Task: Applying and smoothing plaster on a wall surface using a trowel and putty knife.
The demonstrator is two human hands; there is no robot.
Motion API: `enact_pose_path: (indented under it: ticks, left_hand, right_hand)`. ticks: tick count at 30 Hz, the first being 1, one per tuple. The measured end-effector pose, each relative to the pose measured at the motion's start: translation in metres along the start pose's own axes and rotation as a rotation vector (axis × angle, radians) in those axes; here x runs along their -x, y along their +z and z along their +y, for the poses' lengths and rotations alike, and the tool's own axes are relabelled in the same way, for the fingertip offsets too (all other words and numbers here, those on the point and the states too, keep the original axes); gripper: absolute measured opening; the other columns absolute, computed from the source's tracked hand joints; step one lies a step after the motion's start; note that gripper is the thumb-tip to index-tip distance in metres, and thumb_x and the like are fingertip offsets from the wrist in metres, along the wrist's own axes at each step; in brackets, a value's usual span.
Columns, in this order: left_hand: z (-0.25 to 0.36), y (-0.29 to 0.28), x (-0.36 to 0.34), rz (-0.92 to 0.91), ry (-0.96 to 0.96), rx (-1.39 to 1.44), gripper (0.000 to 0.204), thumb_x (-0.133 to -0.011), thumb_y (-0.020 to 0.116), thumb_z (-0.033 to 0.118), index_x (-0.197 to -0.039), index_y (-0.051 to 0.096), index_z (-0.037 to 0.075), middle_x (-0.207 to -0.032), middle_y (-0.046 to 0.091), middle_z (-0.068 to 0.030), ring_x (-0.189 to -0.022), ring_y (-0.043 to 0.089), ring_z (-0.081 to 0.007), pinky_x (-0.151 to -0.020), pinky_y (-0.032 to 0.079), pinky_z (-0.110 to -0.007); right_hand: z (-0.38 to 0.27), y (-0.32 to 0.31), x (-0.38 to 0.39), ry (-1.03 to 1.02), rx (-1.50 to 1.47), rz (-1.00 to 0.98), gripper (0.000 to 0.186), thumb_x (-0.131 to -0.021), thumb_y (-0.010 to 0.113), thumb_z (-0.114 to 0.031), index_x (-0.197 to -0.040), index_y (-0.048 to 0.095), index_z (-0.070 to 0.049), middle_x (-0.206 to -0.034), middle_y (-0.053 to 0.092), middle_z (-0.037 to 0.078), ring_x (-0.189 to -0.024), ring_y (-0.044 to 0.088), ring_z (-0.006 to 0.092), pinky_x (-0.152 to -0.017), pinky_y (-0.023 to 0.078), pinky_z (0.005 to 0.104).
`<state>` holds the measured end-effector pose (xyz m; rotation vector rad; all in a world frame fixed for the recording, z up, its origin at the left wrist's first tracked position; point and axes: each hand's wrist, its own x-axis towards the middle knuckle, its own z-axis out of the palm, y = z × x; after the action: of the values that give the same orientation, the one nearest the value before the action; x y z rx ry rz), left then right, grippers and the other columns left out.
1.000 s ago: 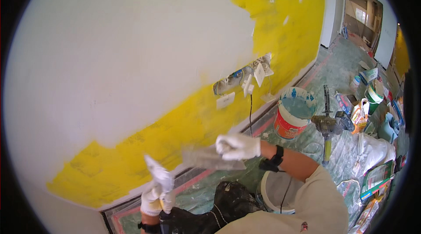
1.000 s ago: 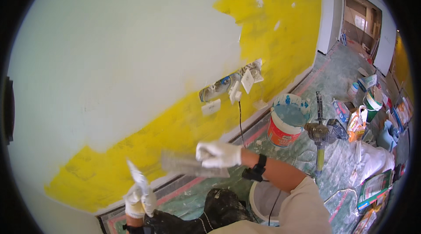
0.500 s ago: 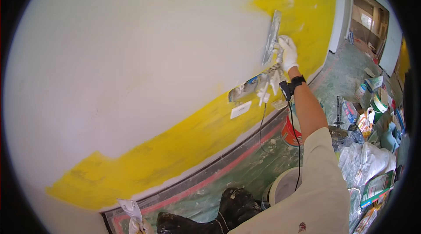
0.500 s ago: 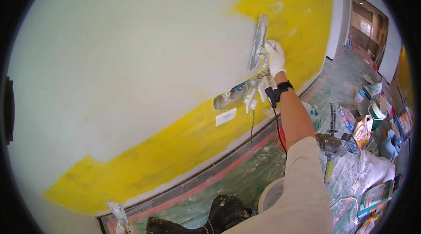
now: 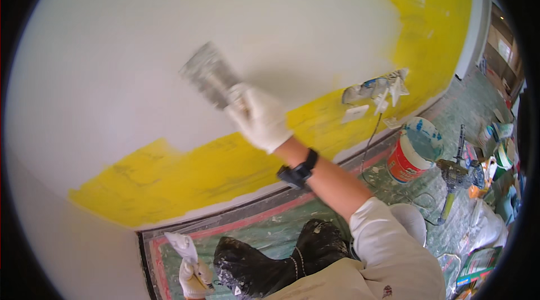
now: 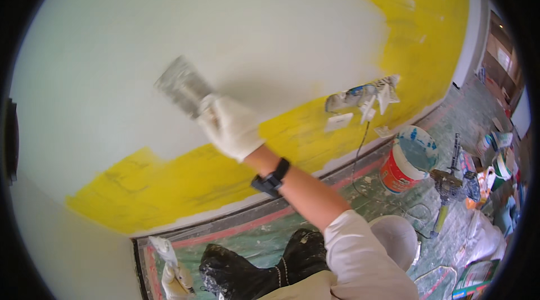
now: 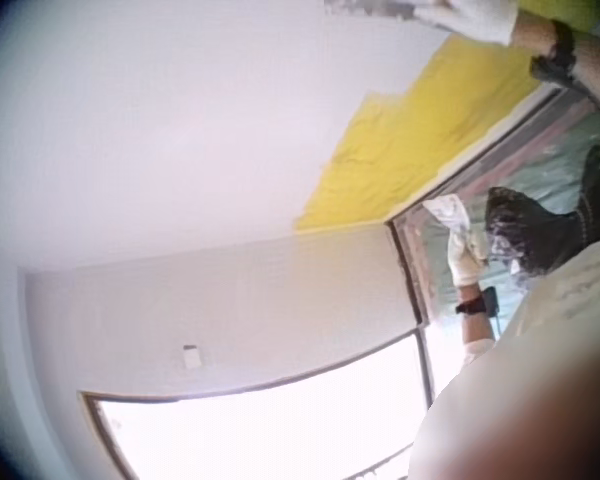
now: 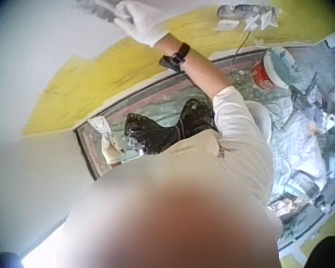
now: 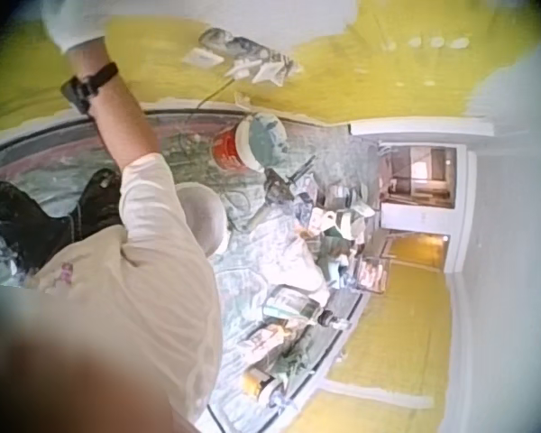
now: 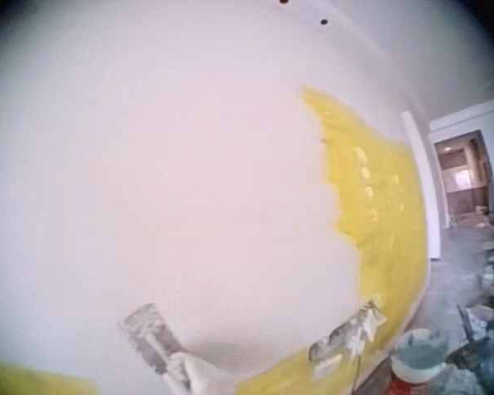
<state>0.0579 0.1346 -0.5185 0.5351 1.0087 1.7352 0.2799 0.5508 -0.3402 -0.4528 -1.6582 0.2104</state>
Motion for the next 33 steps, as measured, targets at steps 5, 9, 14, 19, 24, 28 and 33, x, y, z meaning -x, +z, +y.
enact_pose_path:
  ticks: [5,9,14,19,24,28,33]
  left_hand:
    - [-0.003,0.004,0.012,0.018,0.036,0.020,0.047,-0.094,0.078,0.046,-0.088,0.051,0.007,-0.066,0.055,-0.0088,-0.048,0.053,-0.0233,-0.044,0.040,-0.035]
    - [0.000,-0.026,0.041,-0.098,0.026,0.049,0.044,-0.097,0.075,0.044,-0.094,0.052,0.007,-0.070,0.056,-0.0093,-0.053,0.056,-0.0228,-0.047,0.043,-0.035]
    - [-0.006,-0.055,0.078,0.128,-0.095,0.075,0.062,-0.098,0.073,0.033,-0.150,0.055,0.004,-0.134,0.067,-0.0129,-0.102,0.066,-0.0248,-0.088,0.056,-0.040]
    - [-0.025,-0.063,0.050,0.078,-0.160,0.066,0.056,-0.101,0.070,0.034,-0.146,0.059,0.003,-0.135,0.066,-0.0137,-0.106,0.065,-0.0264,-0.096,0.054,-0.044]
    - [-0.017,-0.005,0.010,-0.102,-0.196,0.129,0.043,-0.101,0.071,0.032,-0.133,0.068,0.003,-0.089,0.068,-0.0016,-0.068,0.061,-0.0208,-0.065,0.051,-0.038]
    - [-0.012,0.048,0.005,0.046,-0.147,-0.075,0.044,-0.101,0.073,0.032,-0.134,0.067,0.003,-0.092,0.069,-0.0013,-0.071,0.062,-0.0195,-0.066,0.051,-0.036]
    - [-0.016,0.077,0.007,0.163,-0.116,-0.140,0.044,-0.099,0.075,0.032,-0.133,0.067,0.004,-0.090,0.067,0.0005,-0.070,0.061,-0.0172,-0.061,0.049,-0.032]
  right_hand:
    - [-0.081,0.143,0.054,0.054,-0.068,-0.229,0.010,-0.098,0.066,-0.023,-0.101,0.063,-0.014,-0.090,0.069,0.014,-0.081,0.069,0.0376,-0.072,0.054,0.0505]
    - [-0.100,0.148,0.096,0.272,-0.349,-0.312,0.015,-0.097,0.069,-0.025,-0.101,0.062,-0.012,-0.091,0.069,0.013,-0.081,0.069,0.0368,-0.072,0.055,0.0477]
    - [-0.006,0.009,0.120,0.396,-0.236,-0.098,0.030,-0.102,0.071,-0.033,-0.118,0.065,-0.008,-0.099,0.073,0.014,-0.087,0.072,0.0299,-0.077,0.058,0.0411]
    - [0.152,-0.137,0.129,0.517,-0.265,0.274,0.026,-0.102,0.070,-0.017,-0.121,0.060,-0.003,-0.108,0.068,0.006,-0.096,0.062,0.0144,-0.088,0.054,0.0326]
    - [0.155,-0.159,0.123,0.690,-0.082,0.266,0.033,-0.099,0.074,-0.016,-0.127,0.062,-0.004,-0.102,0.069,0.005,-0.091,0.062,0.0141,-0.086,0.053,0.0321]
    - [0.160,-0.156,0.123,0.614,-0.049,0.417,0.032,-0.098,0.074,-0.017,-0.126,0.063,-0.004,-0.101,0.067,0.004,-0.089,0.061,0.0137,-0.086,0.053,0.0320]
    - [0.148,-0.159,0.118,0.530,-0.036,0.418,0.025,-0.100,0.072,-0.013,-0.121,0.062,-0.004,-0.099,0.064,0.002,-0.088,0.057,0.0125,-0.085,0.052,0.0296]
